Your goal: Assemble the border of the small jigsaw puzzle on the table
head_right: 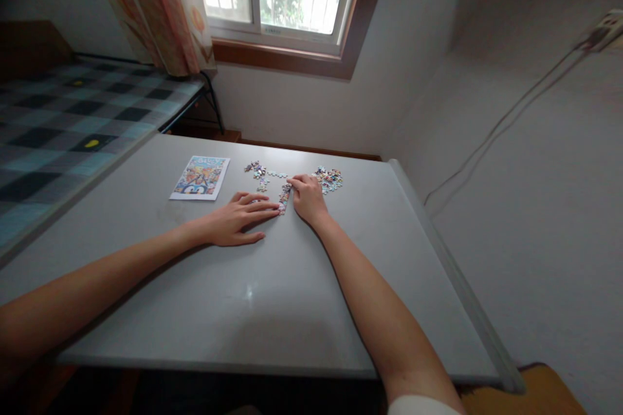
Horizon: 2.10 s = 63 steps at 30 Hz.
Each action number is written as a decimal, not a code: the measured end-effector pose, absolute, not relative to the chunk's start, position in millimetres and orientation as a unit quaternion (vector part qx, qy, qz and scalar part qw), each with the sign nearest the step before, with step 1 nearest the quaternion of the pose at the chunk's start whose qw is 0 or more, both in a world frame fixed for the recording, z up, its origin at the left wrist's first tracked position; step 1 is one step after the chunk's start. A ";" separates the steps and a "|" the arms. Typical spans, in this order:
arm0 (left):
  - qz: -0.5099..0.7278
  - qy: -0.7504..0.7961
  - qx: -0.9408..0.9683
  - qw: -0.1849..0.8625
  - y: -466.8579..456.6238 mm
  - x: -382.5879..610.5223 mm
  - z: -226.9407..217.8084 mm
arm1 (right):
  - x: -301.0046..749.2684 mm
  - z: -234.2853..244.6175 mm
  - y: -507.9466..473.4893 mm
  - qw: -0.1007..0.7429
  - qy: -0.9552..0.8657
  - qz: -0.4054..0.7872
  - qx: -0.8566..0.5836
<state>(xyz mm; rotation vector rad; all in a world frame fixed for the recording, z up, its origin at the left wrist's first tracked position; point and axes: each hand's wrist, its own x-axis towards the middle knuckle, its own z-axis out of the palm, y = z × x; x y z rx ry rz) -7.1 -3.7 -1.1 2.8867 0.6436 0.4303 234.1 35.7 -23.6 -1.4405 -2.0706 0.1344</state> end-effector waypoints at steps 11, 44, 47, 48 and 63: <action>0.137 0.211 0.965 0.078 -3.9 -7.1 0.1 | 235.3 -26.9 39.0 0.303 -0.783 0.071 -0.538; 0.131 0.208 0.965 0.087 -3.7 -7.0 1.3 | 236.3 -25.5 38.0 0.379 -0.749 0.051 -0.540; 0.132 0.208 0.965 0.088 -3.6 -7.0 0.9 | 237.4 -24.5 36.7 0.388 -0.734 0.043 -0.556; 0.132 0.208 0.965 0.088 -3.6 -7.0 0.9 | 237.5 -24.3 36.3 0.386 -0.732 0.041 -0.559; 0.137 0.208 0.964 0.089 -4.6 -6.4 2.6 | 235.5 -22.0 32.8 0.354 -0.742 0.037 -0.568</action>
